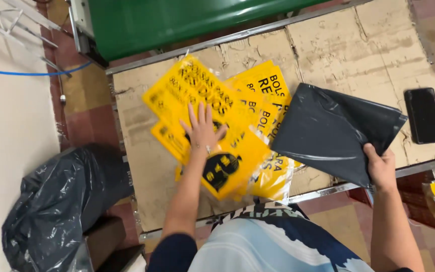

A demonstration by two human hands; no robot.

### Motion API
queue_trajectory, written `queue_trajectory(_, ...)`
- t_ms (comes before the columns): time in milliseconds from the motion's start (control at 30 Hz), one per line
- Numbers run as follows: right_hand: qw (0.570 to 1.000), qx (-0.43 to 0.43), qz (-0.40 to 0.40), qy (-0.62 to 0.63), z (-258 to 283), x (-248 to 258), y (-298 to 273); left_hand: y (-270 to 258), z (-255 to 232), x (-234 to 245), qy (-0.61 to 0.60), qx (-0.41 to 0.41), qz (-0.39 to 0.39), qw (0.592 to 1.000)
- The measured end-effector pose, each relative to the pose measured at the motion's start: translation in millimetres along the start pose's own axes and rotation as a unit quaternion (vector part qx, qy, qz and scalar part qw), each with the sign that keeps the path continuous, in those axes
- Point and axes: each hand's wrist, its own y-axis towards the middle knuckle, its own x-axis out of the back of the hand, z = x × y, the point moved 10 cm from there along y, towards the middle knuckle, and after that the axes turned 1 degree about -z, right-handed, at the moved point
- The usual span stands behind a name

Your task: Folding and stacking plastic bags from a conveyor belt

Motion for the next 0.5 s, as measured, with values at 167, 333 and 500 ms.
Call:
queue_trajectory(167, 0.995, -0.048, 0.035, 0.074, 34, -11, -71, 25, -8, 25, -0.019, -0.075, -0.074, 0.994)
queue_trajectory(333, 0.983, -0.097, 0.069, 0.138, -18, -35, -100, -23, -39, -25, 0.023, -0.173, -0.033, 0.984)
queue_trajectory(500, 0.965, -0.157, 0.133, 0.161, -31, -97, -110, 2, -28, -71, 0.036, -0.181, -0.067, 0.981)
